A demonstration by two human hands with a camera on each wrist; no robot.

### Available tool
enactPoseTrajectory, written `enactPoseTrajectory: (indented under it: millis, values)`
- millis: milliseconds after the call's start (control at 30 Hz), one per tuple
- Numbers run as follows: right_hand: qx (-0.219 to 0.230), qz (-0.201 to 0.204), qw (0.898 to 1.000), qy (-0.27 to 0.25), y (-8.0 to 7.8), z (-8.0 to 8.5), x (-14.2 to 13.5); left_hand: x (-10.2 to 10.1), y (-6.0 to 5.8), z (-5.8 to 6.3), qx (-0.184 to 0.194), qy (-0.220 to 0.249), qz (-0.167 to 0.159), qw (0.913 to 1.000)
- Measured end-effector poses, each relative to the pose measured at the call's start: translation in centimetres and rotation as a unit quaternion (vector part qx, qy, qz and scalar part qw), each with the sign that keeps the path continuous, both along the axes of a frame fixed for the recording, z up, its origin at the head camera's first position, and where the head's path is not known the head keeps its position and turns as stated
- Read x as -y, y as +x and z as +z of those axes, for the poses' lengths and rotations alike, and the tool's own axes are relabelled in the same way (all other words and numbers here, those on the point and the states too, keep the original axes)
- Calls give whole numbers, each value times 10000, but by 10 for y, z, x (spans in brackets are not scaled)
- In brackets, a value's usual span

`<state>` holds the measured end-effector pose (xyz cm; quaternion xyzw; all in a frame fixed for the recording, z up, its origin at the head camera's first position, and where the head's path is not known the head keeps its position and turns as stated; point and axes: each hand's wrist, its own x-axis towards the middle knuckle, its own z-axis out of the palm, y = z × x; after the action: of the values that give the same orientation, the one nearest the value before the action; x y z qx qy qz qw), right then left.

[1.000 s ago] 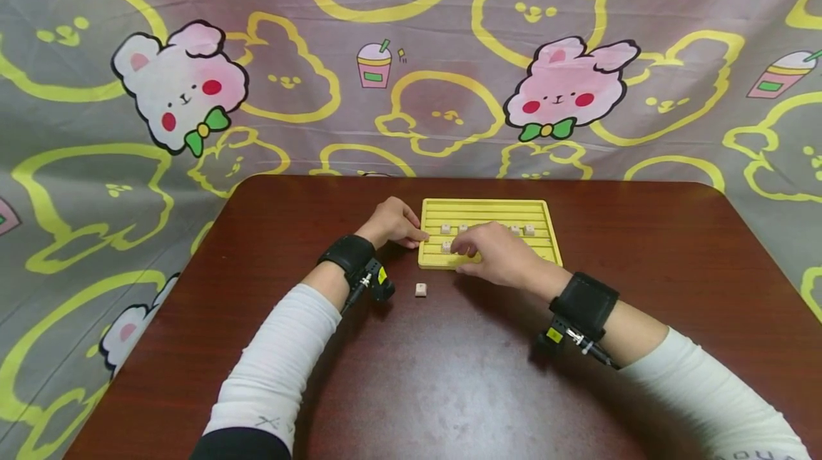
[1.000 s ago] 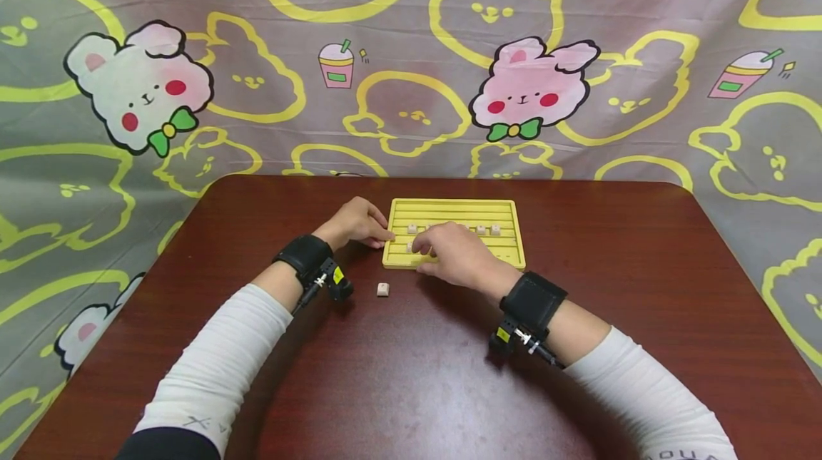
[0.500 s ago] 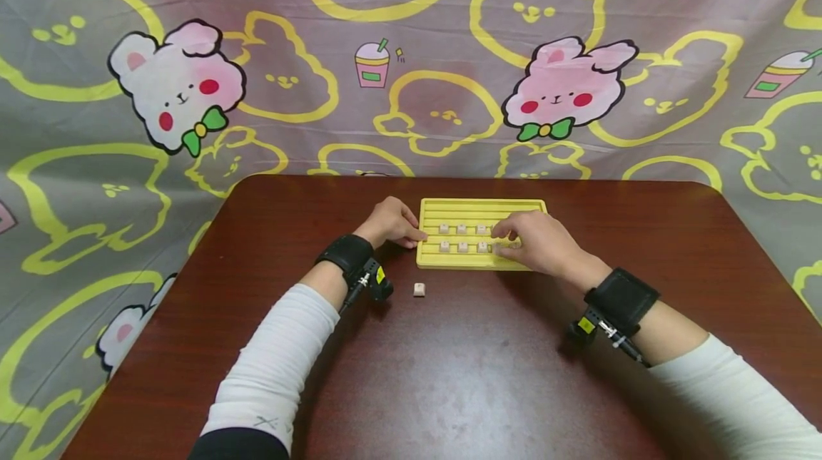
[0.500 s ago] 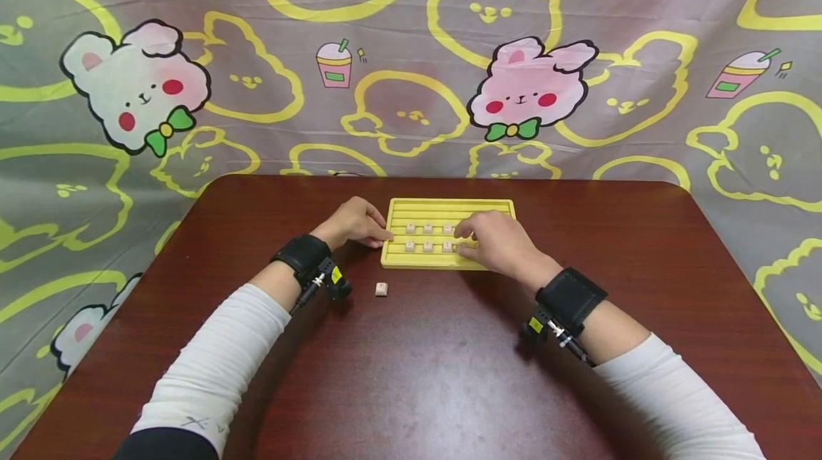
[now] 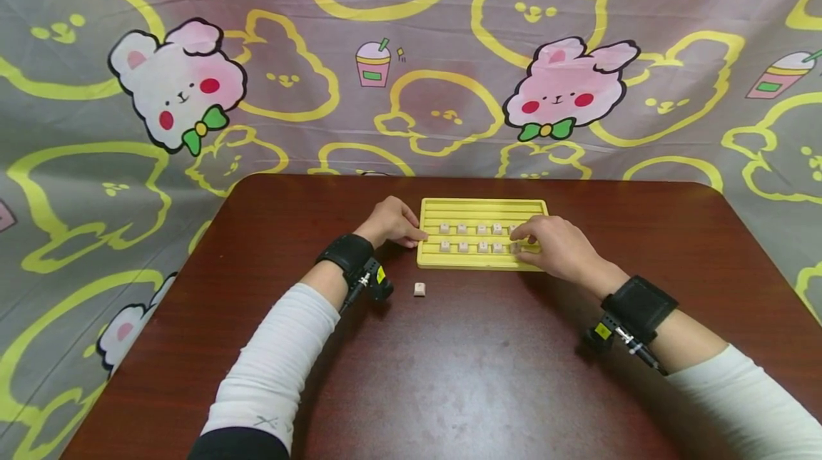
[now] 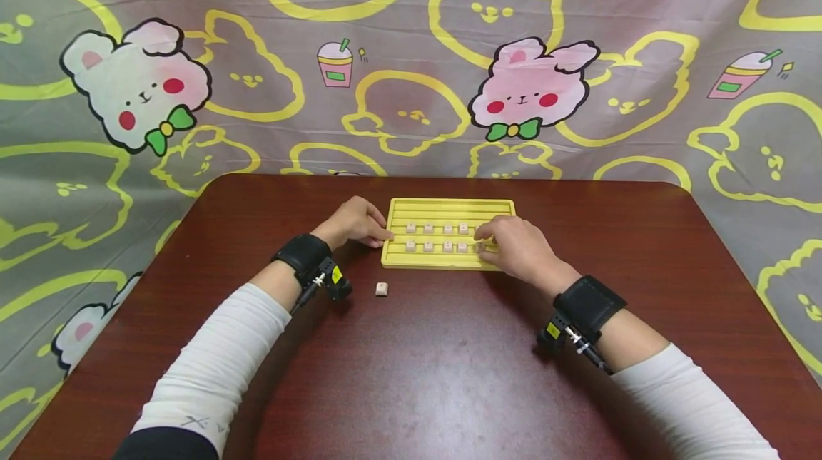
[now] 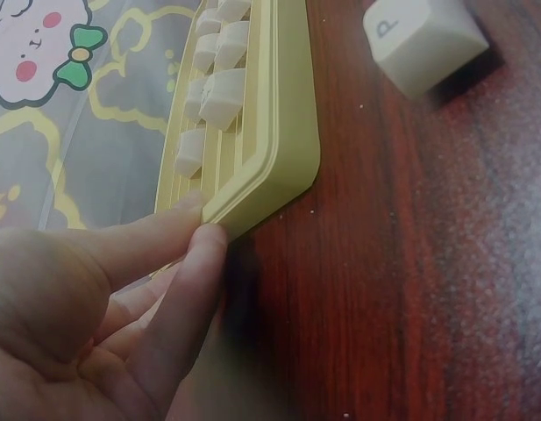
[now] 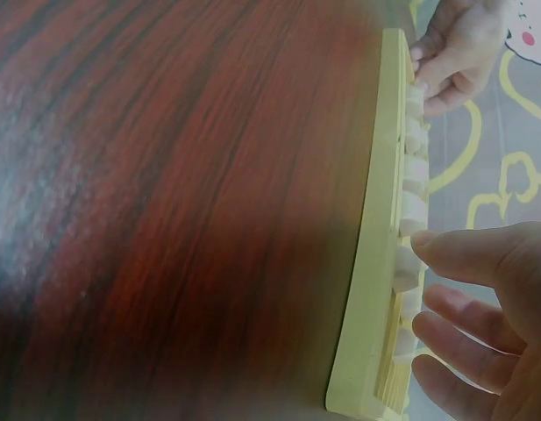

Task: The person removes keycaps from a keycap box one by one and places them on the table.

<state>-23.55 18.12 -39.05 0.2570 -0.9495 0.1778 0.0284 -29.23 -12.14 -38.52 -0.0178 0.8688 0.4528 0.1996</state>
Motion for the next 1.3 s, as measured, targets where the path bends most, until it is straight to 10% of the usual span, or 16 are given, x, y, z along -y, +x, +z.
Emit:
enactPoseTrajectory:
  millis: [1300]
  values:
    - [147, -58, 9998, -119, -6, -10, 3, 0, 0, 0, 12, -57, 42, 10000]
